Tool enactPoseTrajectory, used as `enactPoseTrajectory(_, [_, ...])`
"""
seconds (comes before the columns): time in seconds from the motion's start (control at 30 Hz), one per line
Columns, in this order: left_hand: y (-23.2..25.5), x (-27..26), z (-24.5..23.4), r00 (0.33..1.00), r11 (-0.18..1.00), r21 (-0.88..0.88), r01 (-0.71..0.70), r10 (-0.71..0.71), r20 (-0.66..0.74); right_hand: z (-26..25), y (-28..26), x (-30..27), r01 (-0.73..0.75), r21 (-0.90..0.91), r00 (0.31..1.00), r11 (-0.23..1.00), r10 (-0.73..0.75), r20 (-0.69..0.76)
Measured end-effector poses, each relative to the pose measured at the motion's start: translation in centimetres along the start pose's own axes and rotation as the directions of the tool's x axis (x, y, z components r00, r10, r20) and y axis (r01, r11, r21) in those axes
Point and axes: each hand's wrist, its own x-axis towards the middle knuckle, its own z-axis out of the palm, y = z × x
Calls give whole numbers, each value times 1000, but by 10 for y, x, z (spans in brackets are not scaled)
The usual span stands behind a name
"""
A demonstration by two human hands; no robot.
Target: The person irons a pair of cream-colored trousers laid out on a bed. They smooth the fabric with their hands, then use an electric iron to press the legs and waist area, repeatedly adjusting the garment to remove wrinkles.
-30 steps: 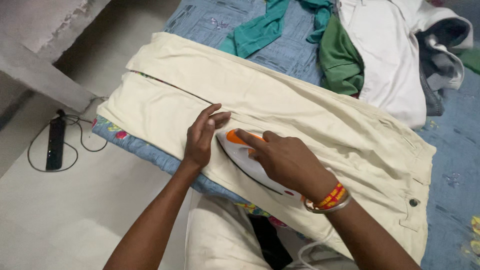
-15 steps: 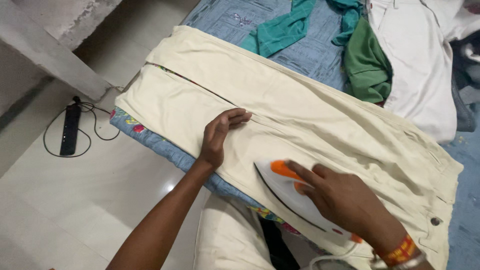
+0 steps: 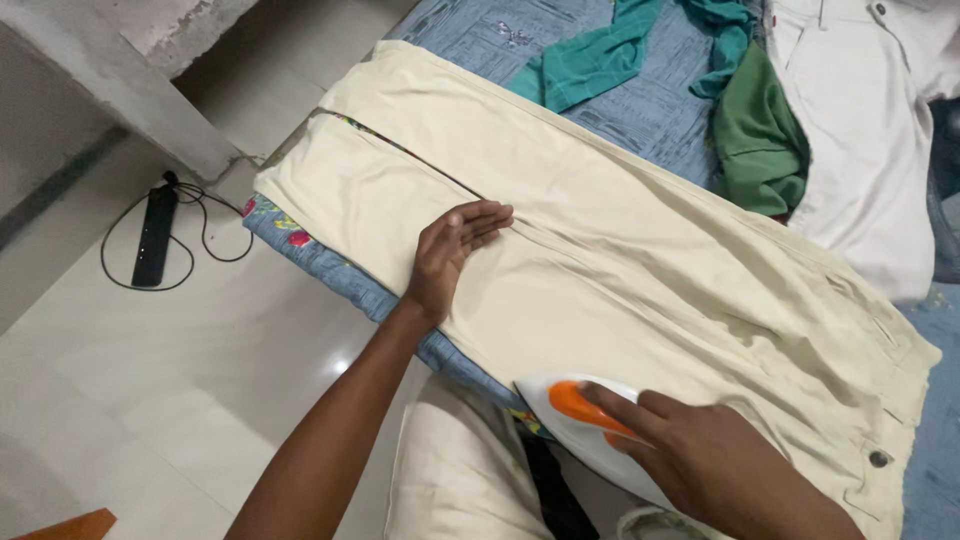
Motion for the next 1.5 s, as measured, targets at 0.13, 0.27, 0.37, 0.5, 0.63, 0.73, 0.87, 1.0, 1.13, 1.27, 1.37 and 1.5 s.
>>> enactPoseTrajectory(0.13, [-1,0,0,1000,1000,15,26,-26,-3,11,15,6,-93,98,959,991,115,-260])
enactPoseTrajectory(0.27, [-4,6,0,1000,999,32,5,-4,-26,-14,-3,43,-7,88,836,996,54,-546])
enactPoseTrajectory(0.37, [-10,1,2,994,994,98,-41,51,-100,-36,-29,73,98,38,773,994,-52,-632])
enactPoseTrajectory(0.5, [-12,-3,7,980,975,202,-92,124,-153,-46,-32,78,238,17,757,971,-174,-630])
enactPoseTrajectory(0.63, [-9,-5,8,985,973,216,-84,113,-128,-19,2,42,90,60,924,994,-61,-377])
enactPoseTrajectory(0.73, [-4,-7,15,988,957,283,-67,103,-116,16,18,7,-125,-4,932,992,116,-343])
enactPoseTrajectory(0.87, [2,-10,26,984,804,594,-15,118,-134,20,15,8,-360,-39,900,932,336,-278])
enactPoseTrajectory(1.0, [2,-7,35,975,619,779,-102,216,-44,-8,-9,37,-164,72,840,984,177,-513])
enactPoseTrajectory(1.13, [7,-10,39,967,560,813,-163,255,18,-37,-25,74,14,17,722,1000,2,-692])
enactPoseTrajectory(1.27, [10,-12,42,959,493,844,-209,273,78,-25,-16,69,-1,5,729,1000,4,-685])
enactPoseTrajectory(1.37, [13,-12,42,954,439,864,-247,265,138,6,8,34,-217,28,828,976,199,-525])
enactPoseTrajectory(1.5, [16,-11,46,954,337,897,-286,185,234,46,37,-25,-532,158,775,832,553,-306])
